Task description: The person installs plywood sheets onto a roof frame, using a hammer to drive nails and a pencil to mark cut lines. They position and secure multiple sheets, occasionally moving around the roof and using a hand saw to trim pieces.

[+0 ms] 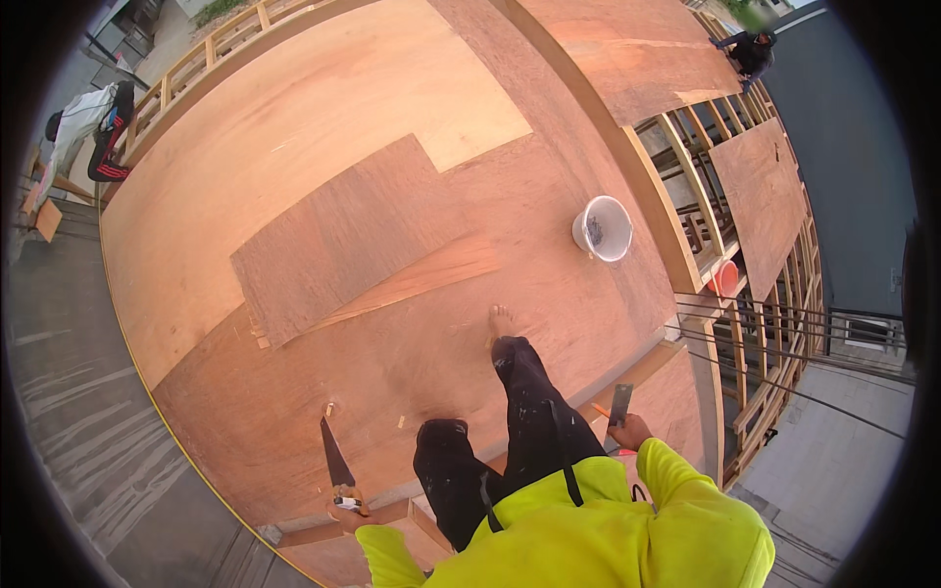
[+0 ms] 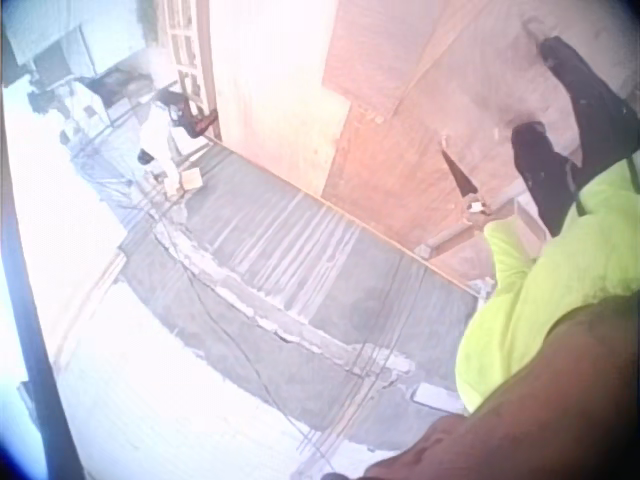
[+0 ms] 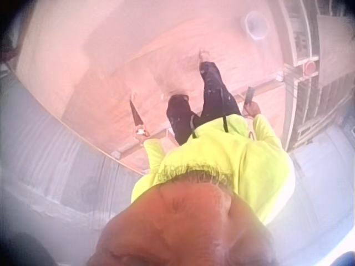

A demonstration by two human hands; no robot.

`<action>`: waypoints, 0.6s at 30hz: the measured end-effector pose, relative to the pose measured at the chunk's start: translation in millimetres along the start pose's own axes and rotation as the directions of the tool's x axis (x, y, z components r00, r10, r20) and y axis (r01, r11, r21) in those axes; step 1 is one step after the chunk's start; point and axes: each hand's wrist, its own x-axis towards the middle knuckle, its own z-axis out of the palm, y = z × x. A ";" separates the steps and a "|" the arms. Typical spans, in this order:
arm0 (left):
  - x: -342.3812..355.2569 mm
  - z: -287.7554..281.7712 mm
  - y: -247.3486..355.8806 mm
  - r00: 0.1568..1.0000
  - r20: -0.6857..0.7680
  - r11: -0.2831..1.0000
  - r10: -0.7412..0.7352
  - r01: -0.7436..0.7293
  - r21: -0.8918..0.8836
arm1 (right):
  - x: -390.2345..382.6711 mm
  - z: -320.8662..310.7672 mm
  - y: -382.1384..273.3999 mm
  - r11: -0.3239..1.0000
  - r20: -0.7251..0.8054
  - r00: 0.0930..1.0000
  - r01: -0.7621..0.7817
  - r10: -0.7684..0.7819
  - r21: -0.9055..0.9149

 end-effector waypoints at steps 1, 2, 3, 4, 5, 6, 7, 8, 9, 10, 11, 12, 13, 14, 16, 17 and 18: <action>-41.9 23.9 -0.9 0.999 0.036 0.998 0.033 -0.035 0.053 | 2.3 -4.2 11.3 0.995 -0.011 0.999 -0.036 0.037 0.095; -78.9 43.4 2.2 0.995 0.065 0.992 0.072 -0.078 0.095 | 12.5 -18.6 8.8 0.981 -0.014 0.998 -0.059 0.063 0.184; -102.2 64.5 2.4 0.995 0.056 0.989 0.078 -0.084 0.118 | 28.6 -33.2 6.2 0.960 -0.027 0.996 -0.071 0.082 0.269; -119.3 88.6 -2.1 0.995 0.055 0.987 0.077 -0.084 0.140 | 44.3 -38.6 11.4 0.916 -0.070 0.995 -0.033 0.066 0.399; -134.6 118.0 -8.3 0.996 0.061 0.984 0.072 -0.081 0.158 | 65.2 -41.8 18.1 0.855 -0.127 0.990 0.014 0.061 0.518; -154.8 151.2 -11.8 0.992 0.098 0.974 0.081 -0.099 0.203 | 85.6 -43.0 26.2 0.815 -0.162 0.984 0.037 0.069 0.578; -176.1 192.3 -13.8 0.987 0.134 0.964 0.090 -0.120 0.239 | 106.3 -49.8 28.9 0.772 -0.199 0.977 0.071 0.074 0.632; -195.1 226.4 -9.0 0.981 0.152 0.951 0.119 -0.156 0.265 | 119.6 -73.2 1.0 0.674 -0.207 0.977 0.116 0.056 0.730; -216.7 263.1 -4.6 0.965 0.222 0.936 0.139 -0.201 0.289 | 127.5 -106.3 -31.2 0.570 -0.221 0.974 0.152 0.053 0.807; -232.3 305.0 -10.8 0.942 0.307 0.924 0.135 -0.232 0.305 | 141.4 -125.8 -39.3 0.562 -0.270 0.959 0.181 0.080 0.807; -240.9 342.4 -16.6 0.908 0.406 0.914 0.102 -0.247 0.323 | 153.9 -143.4 -45.8 0.557 -0.320 0.942 0.212 0.104 0.803; -247.0 377.2 -17.0 0.867 0.491 0.903 0.085 -0.276 0.331 | 161.4 -172.8 -72.2 0.506 -0.322 0.938 0.219 0.125 0.834; -252.4 412.1 -22.3 0.850 0.520 0.878 0.081 -0.308 0.366 | 161.7 -205.7 -98.3 0.454 -0.324 0.935 0.227 0.147 0.861; -256.0 448.9 -30.6 0.826 0.561 0.852 0.057 -0.333 0.404 | 159.6 -230.3 -116.6 0.403 -0.334 0.923 0.238 0.188 0.884; -258.7 526.9 -50.5 0.744 0.668 0.822 0.018 -0.391 0.414 | 179.7 -246.2 -124.3 0.310 -0.317 0.908 0.229 0.272 0.923; -261.3 556.6 -55.3 0.699 0.715 0.806 -0.004 -0.421 0.416 | 189.4 -253.5 -129.5 0.260 -0.304 0.900 0.227 0.312 0.939; -268.2 596.4 -62.2 0.683 0.730 0.802 -0.006 -0.433 0.412 | 206.6 -264.4 -138.2 0.223 -0.279 0.901 0.213 0.333 0.951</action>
